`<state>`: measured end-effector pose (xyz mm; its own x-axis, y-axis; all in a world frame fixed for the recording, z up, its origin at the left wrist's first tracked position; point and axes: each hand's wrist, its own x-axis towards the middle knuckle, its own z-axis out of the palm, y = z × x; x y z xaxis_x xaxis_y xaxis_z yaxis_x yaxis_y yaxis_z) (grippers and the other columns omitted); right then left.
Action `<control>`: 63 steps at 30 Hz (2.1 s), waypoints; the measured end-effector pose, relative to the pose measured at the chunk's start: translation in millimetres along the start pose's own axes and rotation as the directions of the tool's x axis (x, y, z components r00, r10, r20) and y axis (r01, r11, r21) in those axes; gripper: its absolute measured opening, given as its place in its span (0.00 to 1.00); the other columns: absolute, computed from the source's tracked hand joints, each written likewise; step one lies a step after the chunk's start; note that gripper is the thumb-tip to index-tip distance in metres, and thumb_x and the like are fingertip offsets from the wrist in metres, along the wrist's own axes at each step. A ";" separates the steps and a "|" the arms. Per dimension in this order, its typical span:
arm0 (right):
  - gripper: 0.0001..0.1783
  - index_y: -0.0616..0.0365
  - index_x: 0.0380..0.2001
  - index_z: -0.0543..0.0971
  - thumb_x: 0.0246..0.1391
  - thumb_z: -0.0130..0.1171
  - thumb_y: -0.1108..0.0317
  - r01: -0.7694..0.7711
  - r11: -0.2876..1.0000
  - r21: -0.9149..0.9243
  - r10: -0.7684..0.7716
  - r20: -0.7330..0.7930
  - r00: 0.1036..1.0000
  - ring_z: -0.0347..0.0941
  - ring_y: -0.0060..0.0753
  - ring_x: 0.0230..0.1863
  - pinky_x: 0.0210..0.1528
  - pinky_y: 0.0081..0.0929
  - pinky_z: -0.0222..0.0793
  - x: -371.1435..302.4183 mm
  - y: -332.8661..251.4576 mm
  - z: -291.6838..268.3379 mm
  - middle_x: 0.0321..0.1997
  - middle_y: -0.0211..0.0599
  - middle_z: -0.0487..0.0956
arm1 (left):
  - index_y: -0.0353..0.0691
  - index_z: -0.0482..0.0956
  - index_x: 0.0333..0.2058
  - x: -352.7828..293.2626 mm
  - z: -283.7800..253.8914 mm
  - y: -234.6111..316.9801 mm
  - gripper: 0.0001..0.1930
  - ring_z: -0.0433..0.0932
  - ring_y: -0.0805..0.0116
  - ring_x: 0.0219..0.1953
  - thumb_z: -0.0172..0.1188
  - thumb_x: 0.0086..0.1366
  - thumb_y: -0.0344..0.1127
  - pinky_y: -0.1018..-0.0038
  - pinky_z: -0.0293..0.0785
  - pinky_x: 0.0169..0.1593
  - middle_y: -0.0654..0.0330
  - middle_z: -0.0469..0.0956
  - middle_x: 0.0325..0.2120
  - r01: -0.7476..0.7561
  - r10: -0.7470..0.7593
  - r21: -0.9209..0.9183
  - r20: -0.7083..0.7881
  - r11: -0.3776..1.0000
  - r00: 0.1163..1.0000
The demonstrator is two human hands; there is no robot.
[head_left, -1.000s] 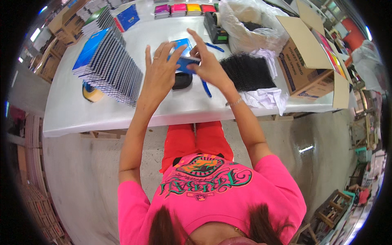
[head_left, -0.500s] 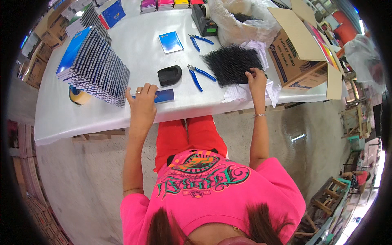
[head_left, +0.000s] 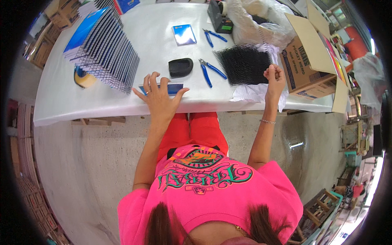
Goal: The person repeatedly picks up a blue notebook and a black spiral binding, inserts the spiral into the notebook, and uses pliers to secure it. The finished notebooks are stacked on the table. The person handles notebooks, spirals, and pliers throughout the clip.
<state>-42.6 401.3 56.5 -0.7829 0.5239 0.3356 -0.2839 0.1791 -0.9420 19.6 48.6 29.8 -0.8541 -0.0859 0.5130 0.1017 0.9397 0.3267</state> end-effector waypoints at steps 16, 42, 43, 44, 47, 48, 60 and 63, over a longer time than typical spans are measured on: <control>0.12 0.63 0.40 0.80 0.54 0.66 0.70 0.111 0.989 -0.098 0.003 0.761 0.648 0.77 0.21 0.36 0.43 0.22 0.71 -100.3 -45.5 122.1 0.35 0.34 0.82 | 0.45 0.77 0.34 -2.6 13.3 -1.1 0.24 0.62 0.54 0.54 0.73 0.49 0.56 0.39 0.51 0.59 0.58 0.66 0.44 0.015 -0.025 -0.074 -0.139 0.997 0.990; 0.08 0.64 0.39 0.78 0.59 0.60 0.70 0.436 0.899 -0.028 -0.277 0.735 0.619 0.70 0.32 0.33 0.37 0.28 0.66 -125.0 -40.2 143.1 0.33 0.39 0.77 | 0.46 0.77 0.40 3.0 12.2 -2.0 0.25 0.64 0.55 0.54 0.69 0.50 0.57 0.40 0.58 0.54 0.62 0.70 0.41 0.030 -0.029 0.029 -0.040 0.999 0.999; 0.08 0.64 0.38 0.77 0.59 0.59 0.71 0.432 0.901 -0.032 -0.268 0.743 0.613 0.71 0.38 0.34 0.37 0.32 0.66 -124.8 -38.0 143.7 0.34 0.41 0.77 | 0.46 0.76 0.41 2.5 10.2 -3.7 0.25 0.64 0.55 0.54 0.68 0.52 0.57 0.39 0.58 0.54 0.62 0.71 0.41 0.026 -0.026 0.031 -0.021 0.999 0.999; 0.07 0.64 0.37 0.76 0.59 0.58 0.71 0.429 0.903 -0.035 -0.260 0.750 0.609 0.73 0.43 0.36 0.38 0.36 0.66 -123.4 -34.7 144.9 0.35 0.43 0.78 | 0.46 0.76 0.41 2.8 8.2 -4.6 0.24 0.65 0.56 0.54 0.67 0.54 0.57 0.38 0.58 0.55 0.62 0.71 0.41 0.020 -0.020 0.033 -0.002 0.999 1.000; 0.06 0.63 0.35 0.75 0.59 0.57 0.70 0.507 0.859 -0.070 -0.281 0.764 0.581 0.74 0.49 0.38 0.39 0.41 0.65 -118.6 -32.9 146.5 0.35 0.44 0.78 | 0.47 0.75 0.44 3.5 0.2 -5.8 0.21 0.65 0.55 0.54 0.62 0.60 0.55 0.37 0.58 0.55 0.62 0.71 0.42 0.004 -0.004 0.006 0.074 1.000 0.997; 0.07 0.63 0.34 0.74 0.60 0.57 0.70 0.546 0.834 -0.083 -0.295 0.769 0.567 0.73 0.49 0.38 0.39 0.41 0.64 -117.8 -33.3 147.4 0.35 0.43 0.78 | 0.47 0.74 0.45 3.2 -1.0 -7.2 0.20 0.65 0.55 0.54 0.62 0.62 0.54 0.37 0.58 0.55 0.62 0.71 0.44 0.014 -0.013 -0.009 0.085 1.000 0.996; 0.06 0.56 0.34 0.77 0.60 0.58 0.66 0.684 0.717 -0.136 -0.344 0.785 0.516 0.73 0.34 0.36 0.45 0.33 0.56 -119.8 -42.2 154.1 0.33 0.33 0.78 | 0.43 0.70 0.53 -4.7 -3.0 -15.4 0.26 0.58 0.46 0.60 0.69 0.59 0.40 0.54 0.62 0.59 0.45 0.58 0.57 0.059 -0.159 -0.370 -0.247 0.927 0.956; 0.07 0.56 0.37 0.78 0.61 0.58 0.65 0.671 0.738 -0.071 -0.311 0.847 0.432 0.73 0.36 0.37 0.44 0.34 0.61 -114.3 -38.1 151.9 0.33 0.35 0.77 | 0.41 0.70 0.52 -8.2 2.9 -24.4 0.27 0.62 0.48 0.56 0.70 0.58 0.42 0.57 0.64 0.55 0.46 0.60 0.53 0.114 -0.224 -0.443 -0.206 0.889 0.952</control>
<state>-26.4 208.1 55.3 -0.7186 -0.5345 0.4449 -0.6954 0.5430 -0.4708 22.6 27.3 15.3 -0.7312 -0.3609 0.5788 0.2192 0.6793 0.7004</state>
